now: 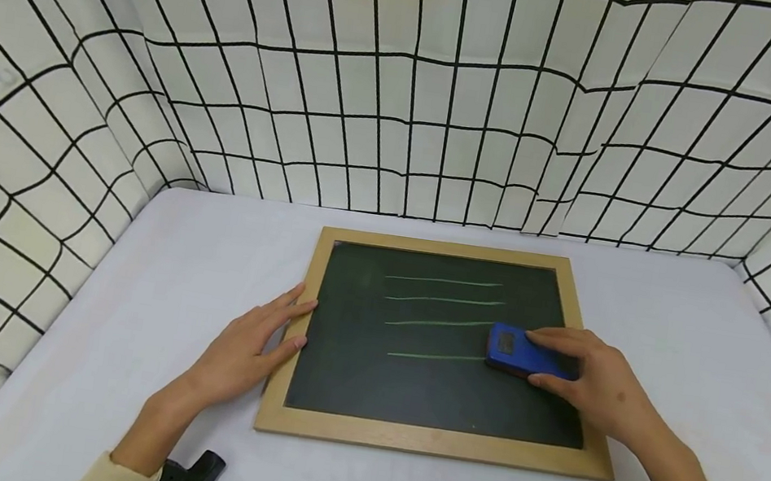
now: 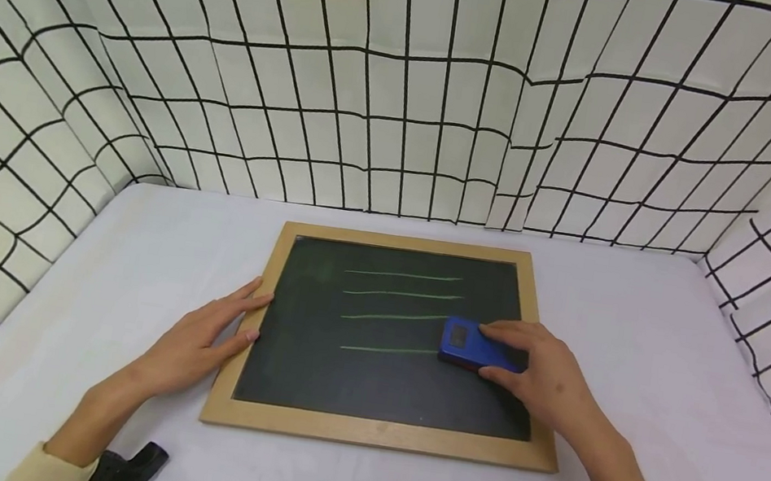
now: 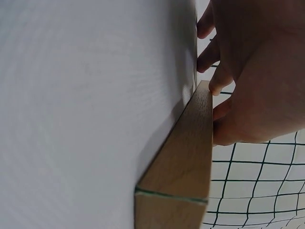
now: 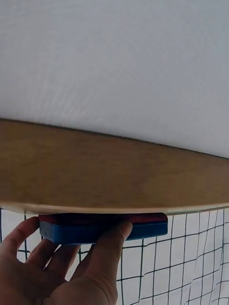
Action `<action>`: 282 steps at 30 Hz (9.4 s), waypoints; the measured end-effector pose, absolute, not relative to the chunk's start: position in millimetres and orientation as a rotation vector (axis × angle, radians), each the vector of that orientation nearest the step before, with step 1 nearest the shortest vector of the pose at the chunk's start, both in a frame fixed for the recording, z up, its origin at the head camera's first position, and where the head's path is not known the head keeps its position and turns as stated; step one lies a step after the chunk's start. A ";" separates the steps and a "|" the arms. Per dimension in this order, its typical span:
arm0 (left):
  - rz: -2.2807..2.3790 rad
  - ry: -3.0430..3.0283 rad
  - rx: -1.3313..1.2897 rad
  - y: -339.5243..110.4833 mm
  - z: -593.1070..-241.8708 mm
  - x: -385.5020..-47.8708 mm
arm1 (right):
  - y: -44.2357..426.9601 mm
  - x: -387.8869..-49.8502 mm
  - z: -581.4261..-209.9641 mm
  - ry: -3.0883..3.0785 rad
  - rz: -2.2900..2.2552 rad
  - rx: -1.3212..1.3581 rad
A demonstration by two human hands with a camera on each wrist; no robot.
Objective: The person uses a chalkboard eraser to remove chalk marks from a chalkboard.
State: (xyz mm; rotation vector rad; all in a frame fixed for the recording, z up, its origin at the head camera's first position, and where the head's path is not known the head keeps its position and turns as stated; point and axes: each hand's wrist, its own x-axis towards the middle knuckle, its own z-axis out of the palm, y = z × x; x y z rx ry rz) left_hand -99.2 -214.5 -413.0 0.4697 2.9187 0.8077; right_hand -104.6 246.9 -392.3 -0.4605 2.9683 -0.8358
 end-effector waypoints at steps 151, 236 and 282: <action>0.953 2.835 0.484 -216.0 -409.3 -101.9 | 158.3 -113.3 -397.4 2.918 -0.726 -0.709; 1.023 2.817 0.456 -214.9 -413.2 -101.0 | 257.5 -125.1 -387.9 3.017 -0.821 -0.483; 1.046 2.835 0.449 -213.1 -417.0 -99.6 | 222.7 -136.5 -392.1 2.946 -0.825 -0.536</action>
